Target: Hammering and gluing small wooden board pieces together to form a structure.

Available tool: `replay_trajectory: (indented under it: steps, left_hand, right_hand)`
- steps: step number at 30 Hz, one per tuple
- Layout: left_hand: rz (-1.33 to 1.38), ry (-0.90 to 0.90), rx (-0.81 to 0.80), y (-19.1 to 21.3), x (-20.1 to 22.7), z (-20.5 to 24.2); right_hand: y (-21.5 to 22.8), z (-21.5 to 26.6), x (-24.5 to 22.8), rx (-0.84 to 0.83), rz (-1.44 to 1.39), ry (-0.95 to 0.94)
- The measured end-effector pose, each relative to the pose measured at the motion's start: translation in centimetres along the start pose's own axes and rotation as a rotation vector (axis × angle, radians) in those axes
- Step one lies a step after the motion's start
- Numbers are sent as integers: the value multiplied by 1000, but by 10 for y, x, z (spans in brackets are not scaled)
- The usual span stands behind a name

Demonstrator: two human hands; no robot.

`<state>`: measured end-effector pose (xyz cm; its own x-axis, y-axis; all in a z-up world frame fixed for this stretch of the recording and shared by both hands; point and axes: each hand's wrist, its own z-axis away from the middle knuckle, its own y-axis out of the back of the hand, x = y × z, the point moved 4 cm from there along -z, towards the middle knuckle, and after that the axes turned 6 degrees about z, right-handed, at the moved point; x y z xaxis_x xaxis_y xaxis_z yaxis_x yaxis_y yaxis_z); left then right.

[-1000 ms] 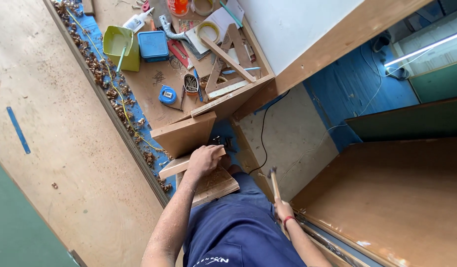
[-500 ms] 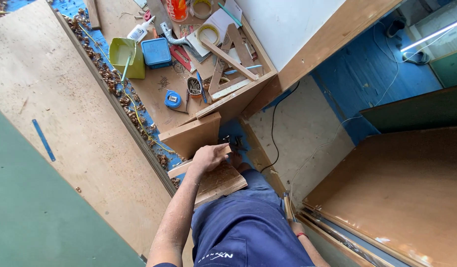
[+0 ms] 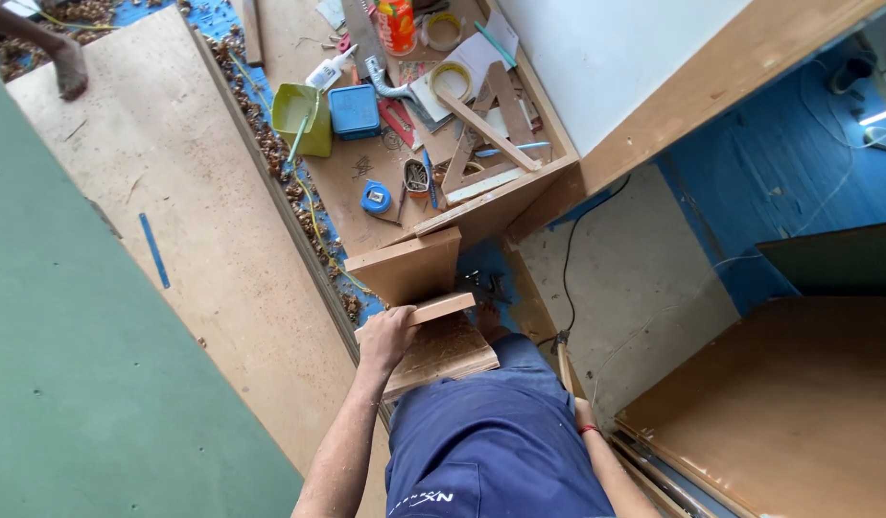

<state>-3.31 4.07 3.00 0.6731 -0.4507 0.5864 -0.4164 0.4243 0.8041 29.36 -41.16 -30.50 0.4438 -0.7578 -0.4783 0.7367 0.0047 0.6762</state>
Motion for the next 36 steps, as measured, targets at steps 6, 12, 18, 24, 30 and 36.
replay_trajectory:
  steps: [6, 12, 18, 24, 30, 36]
  left_hand:
    - [-16, 57, 105, 15, -2, 7]
    - [5, 135, 99, 12, -7, 2]
    - [-15, 122, 71, 8, -4, 4]
    - [-105, 82, 125, 10, 3, 10]
    - [-77, 153, 160, 6, -5, 9]
    - [-91, 154, 204, 7, -4, 6]
  right_hand:
    - [19, -26, -5, -24, -162, 83]
    - [41, -58, -18, -165, 245, -160]
    - [54, -94, -26, -148, 153, -386]
    - [78, -98, -77, -150, 0, -418]
    - [71, -109, -73, -202, -28, -425]
    - [62, -121, -56, -237, 52, -356]
